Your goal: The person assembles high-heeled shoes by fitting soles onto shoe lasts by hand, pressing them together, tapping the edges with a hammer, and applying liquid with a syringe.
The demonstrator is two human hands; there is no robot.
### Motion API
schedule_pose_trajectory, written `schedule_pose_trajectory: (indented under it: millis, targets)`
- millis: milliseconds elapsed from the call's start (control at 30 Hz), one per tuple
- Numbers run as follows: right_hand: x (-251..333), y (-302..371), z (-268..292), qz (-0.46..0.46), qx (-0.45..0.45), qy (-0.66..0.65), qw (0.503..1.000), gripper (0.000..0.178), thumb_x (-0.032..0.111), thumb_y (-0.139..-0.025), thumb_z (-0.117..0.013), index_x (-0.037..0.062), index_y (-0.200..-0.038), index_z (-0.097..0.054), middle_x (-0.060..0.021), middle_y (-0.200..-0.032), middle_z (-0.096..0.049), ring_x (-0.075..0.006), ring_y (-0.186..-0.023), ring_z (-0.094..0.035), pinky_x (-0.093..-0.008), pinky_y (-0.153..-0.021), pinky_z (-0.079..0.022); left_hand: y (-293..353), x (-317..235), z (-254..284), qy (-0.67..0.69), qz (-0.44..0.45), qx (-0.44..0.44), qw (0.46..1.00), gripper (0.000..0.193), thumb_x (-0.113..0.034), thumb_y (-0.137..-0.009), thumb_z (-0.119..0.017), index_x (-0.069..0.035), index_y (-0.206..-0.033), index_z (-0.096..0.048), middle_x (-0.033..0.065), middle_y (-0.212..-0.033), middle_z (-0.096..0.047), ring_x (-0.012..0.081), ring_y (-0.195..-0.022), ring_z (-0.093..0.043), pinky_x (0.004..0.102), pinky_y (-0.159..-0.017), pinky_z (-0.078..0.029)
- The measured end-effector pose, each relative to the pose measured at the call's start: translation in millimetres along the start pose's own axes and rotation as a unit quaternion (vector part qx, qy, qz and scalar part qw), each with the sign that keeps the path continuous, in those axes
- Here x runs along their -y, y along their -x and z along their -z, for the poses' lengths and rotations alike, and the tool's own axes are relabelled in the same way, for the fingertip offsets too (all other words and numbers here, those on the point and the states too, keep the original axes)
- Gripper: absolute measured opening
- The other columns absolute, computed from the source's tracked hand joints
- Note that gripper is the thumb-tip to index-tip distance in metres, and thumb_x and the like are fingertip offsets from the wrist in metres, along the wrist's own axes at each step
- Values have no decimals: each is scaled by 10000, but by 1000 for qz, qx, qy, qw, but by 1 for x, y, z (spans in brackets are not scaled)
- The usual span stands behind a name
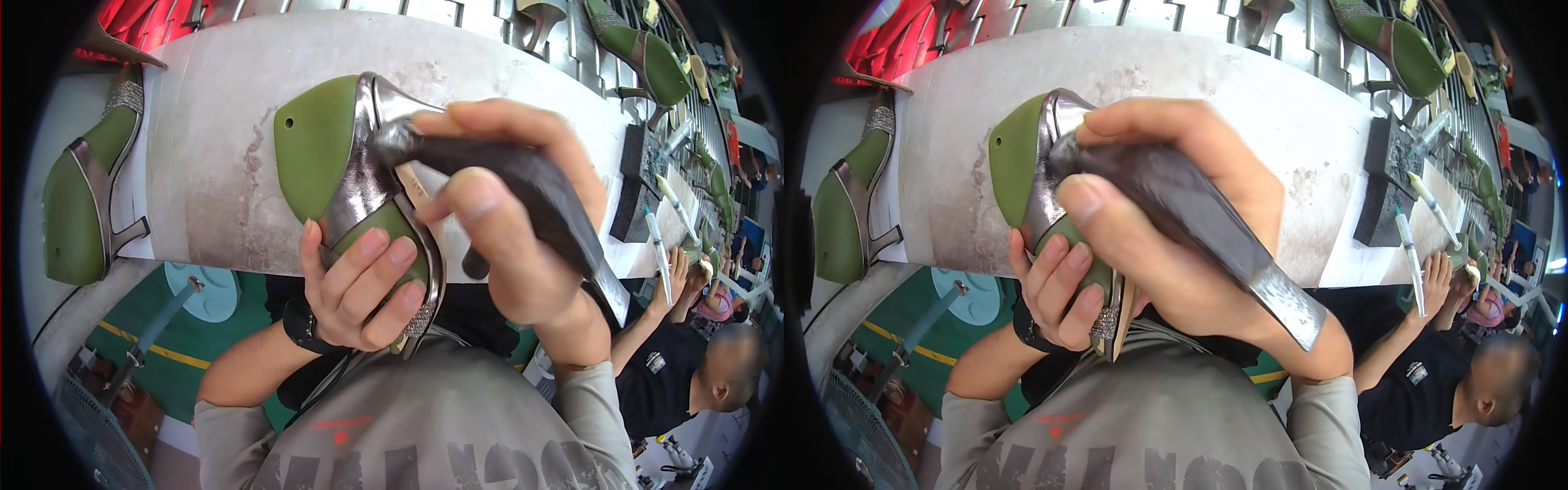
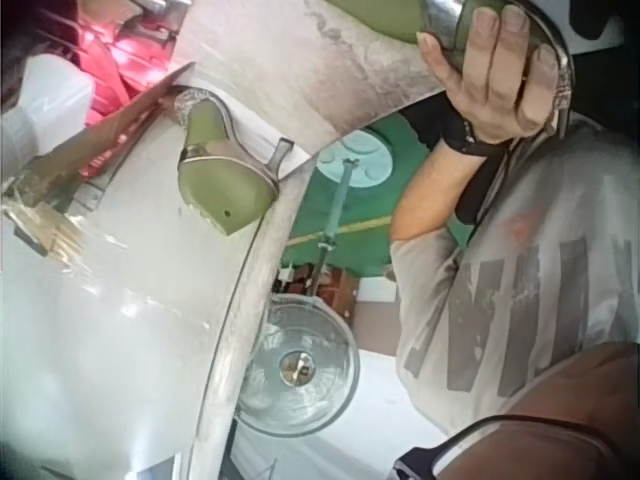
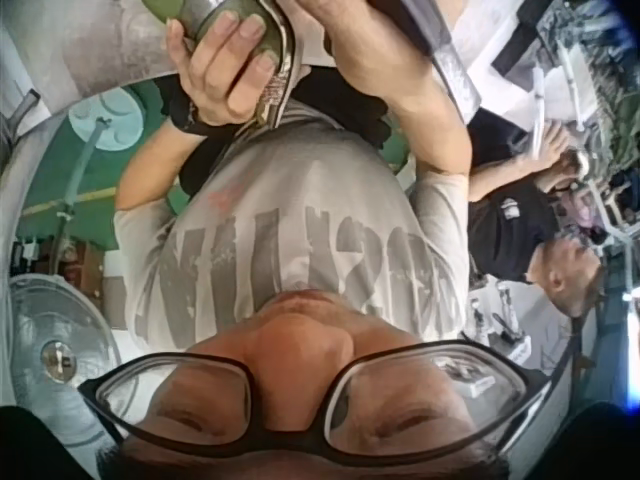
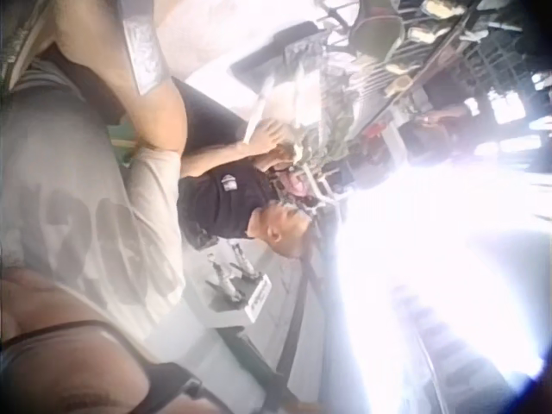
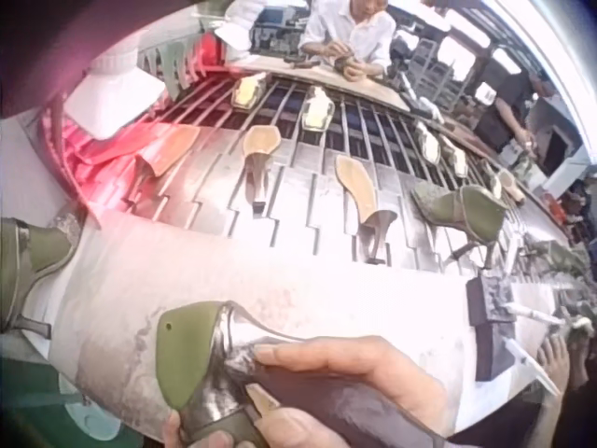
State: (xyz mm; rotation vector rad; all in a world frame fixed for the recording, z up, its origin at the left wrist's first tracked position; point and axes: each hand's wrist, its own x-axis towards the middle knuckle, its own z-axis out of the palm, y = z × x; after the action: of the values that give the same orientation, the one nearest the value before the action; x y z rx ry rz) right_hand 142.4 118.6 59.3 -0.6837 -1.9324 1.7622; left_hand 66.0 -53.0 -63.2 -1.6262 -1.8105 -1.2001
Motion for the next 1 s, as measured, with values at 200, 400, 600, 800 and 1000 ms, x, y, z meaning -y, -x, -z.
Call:
schedule_pose_trajectory:
  millis: [200, 400, 600, 800, 1000]
  targets:
    - [20, -5, 20, -18, -92, -5, 996, 365, 319, -1051, -518, -29, -1072, -625, -260, -1020, -733, -165, -594, -640, -254, -589, -548, -4, -3, 6, 14, 16, 22, 1000, 294, -201, -1037, -612, -180, -1313, -512, 53, -1343, -660, 251, -1289, -620, 683, -1215, -298]
    - [26, -12, 8, -100, -66, 43, 992, 341, 314, -1011, -568, -20, -992, -636, -243, -958, -736, -168, -604, -647, -247, -532, -529, -3, -5, 5, 31, 35, 19, 999, 257, -223, -1031, -590, -200, -1276, -517, -1, -1324, -673, 205, -1294, -616, 680, -1244, -246]
    - [40, -51, 5, -114, 22, 108, 987, 351, 308, -922, -613, -35, -871, -672, -197, -793, -732, -144, -535, -622, -245, -483, -506, -3, -5, 4, 44, 37, 24, 998, 236, -258, -1040, -583, -205, -1261, -517, -19, -1322, -669, 186, -1293, -614, 694, -1244, -229]
    - [14, -6, 6, -43, -80, 68, 994, 344, 320, -1020, -545, -14, -993, -619, -234, -912, -727, -170, -538, -612, -256, -503, -514, -4, -7, 7, 45, 40, 29, 998, 259, -247, -1034, -601, -207, -1274, -512, -18, -1323, -667, 188, -1292, -615, 698, -1241, -233]
    - [25, -38, -1, -48, -63, 71, 994, 344, 288, -1018, -556, -37, -973, -657, -221, -887, -741, -157, -552, -606, -243, -540, -498, -5, -6, 3, 34, 35, 27, 998, 270, -234, -1031, -605, -200, -1283, -513, -6, -1331, -674, 201, -1293, -619, 690, -1238, -245]
